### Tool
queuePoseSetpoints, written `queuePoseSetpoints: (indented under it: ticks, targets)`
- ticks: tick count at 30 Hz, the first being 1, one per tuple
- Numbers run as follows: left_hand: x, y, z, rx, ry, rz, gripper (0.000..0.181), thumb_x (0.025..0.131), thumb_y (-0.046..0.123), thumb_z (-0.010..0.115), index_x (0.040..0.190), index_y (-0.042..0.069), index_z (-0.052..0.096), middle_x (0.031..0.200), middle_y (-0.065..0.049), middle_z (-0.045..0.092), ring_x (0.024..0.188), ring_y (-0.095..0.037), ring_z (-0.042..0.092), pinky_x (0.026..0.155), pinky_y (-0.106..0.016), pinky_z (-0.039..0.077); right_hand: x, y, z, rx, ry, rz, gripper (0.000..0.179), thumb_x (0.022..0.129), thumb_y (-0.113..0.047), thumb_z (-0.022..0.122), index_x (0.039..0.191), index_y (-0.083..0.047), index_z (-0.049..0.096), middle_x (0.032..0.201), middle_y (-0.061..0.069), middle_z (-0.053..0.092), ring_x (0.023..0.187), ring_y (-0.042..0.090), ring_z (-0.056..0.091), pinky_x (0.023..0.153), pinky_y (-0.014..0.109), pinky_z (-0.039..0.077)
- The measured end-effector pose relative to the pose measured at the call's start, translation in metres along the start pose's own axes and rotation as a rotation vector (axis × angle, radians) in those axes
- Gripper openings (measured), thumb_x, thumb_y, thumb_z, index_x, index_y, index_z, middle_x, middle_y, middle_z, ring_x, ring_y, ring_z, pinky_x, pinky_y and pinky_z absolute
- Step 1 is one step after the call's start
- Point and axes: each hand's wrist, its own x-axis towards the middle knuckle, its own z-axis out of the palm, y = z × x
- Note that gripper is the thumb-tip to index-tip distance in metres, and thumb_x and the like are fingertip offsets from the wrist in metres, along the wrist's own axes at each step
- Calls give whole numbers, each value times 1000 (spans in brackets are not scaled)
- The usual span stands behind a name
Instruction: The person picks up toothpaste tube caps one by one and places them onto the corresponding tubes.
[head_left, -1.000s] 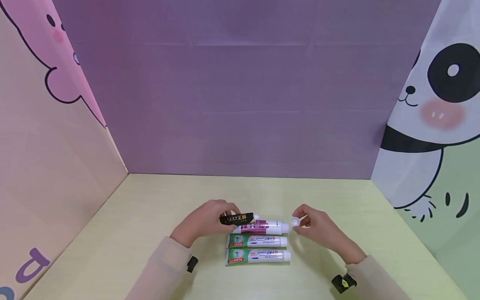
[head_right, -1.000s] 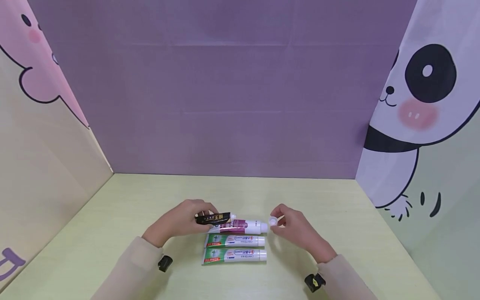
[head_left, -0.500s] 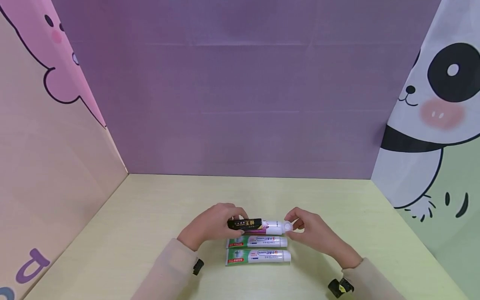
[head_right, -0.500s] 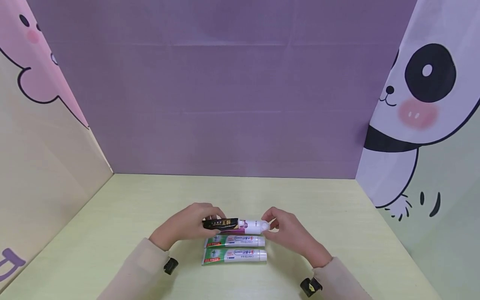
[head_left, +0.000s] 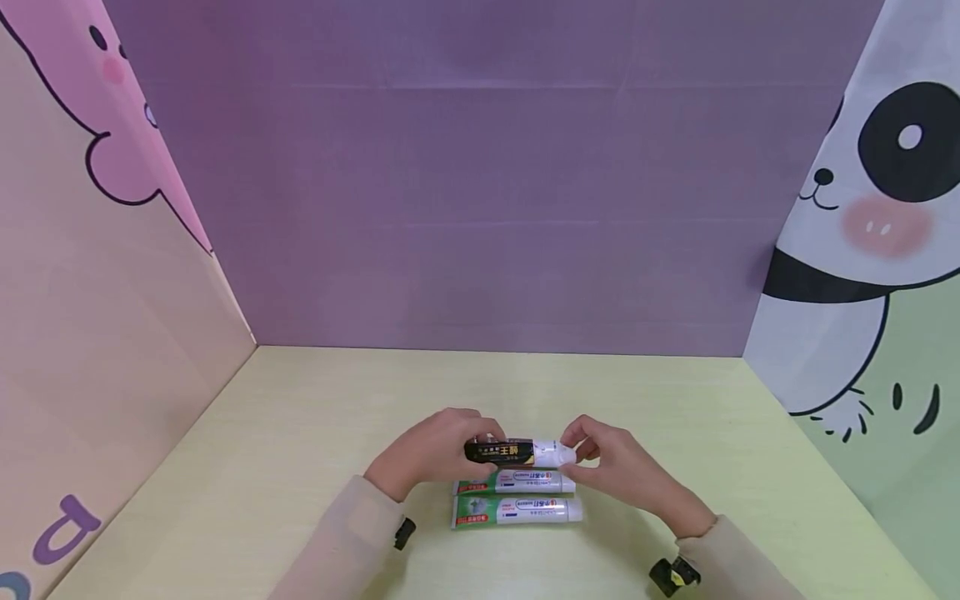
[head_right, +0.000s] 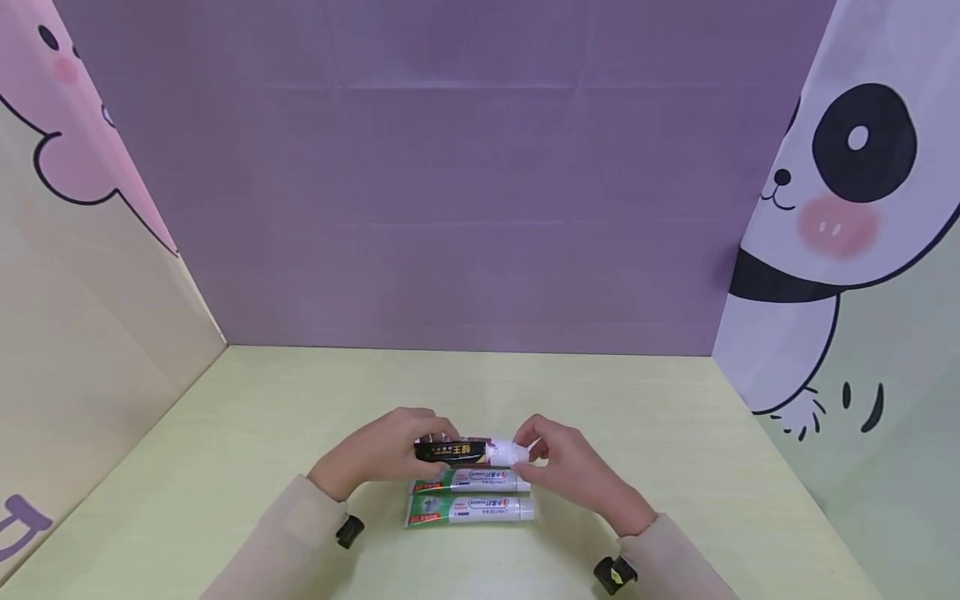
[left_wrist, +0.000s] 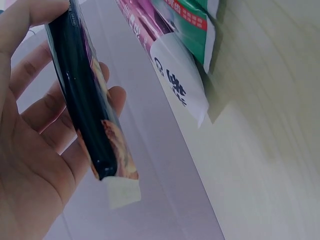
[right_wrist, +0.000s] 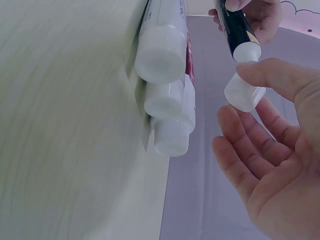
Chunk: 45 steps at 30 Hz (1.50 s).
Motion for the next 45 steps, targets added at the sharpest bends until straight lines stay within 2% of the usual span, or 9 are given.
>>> queuePoseSetpoints:
  ticks: [5,12,17,25,31,39,45]
  targets:
    - [2,1,2,0,-14,12,31,85,27,78,114,20,72,96,10,64,84,-5,57,76,-25,51,2,-1,4,26,-13,-12,25,85,-12,80,103,-11,62,96,-4,65,84,11,64,77,37,56]
    - [2,3,4,3,-17,18,31,84,26,77,114,21,72,94,13,62,80,-4,55,74,-23,49,4,-4,6,44,-23,-22,23,88,-13,78,107,-12,66,101,-4,67,85,11,65,77,37,56]
    - [3,4,5,0,-23,13,30,84,27,78,113,22,72,93,13,62,80,-5,55,73,-23,50,3,-6,8,60,-25,-41,24,88,-8,77,109,-10,66,104,-3,66,86,11,65,78,42,56]
    - [4,5,4,-1,-25,19,30,84,26,78,113,21,72,93,11,62,80,-6,55,74,-24,50,4,-7,9,35,-14,-62,25,86,-6,78,106,-12,64,96,-7,66,86,9,65,85,40,54]
    - [5,5,6,2,-32,14,31,85,29,78,114,22,72,94,13,62,81,-4,55,74,-24,50,4,-6,9,43,-35,-40,23,88,-9,76,107,-10,64,92,-6,67,84,9,65,78,38,55]
    - [5,4,5,-3,-22,11,31,85,28,78,115,21,71,95,11,63,80,-5,55,73,-23,50,4,-7,10,58,-60,13,21,95,-21,70,111,-8,66,90,-4,66,81,12,63,74,26,52]
    - [5,4,5,-4,-23,8,31,85,28,78,115,21,72,96,11,63,82,-5,56,75,-23,51,4,-5,10,64,-95,64,25,103,-32,58,103,-8,67,86,0,66,79,15,61,69,26,49]
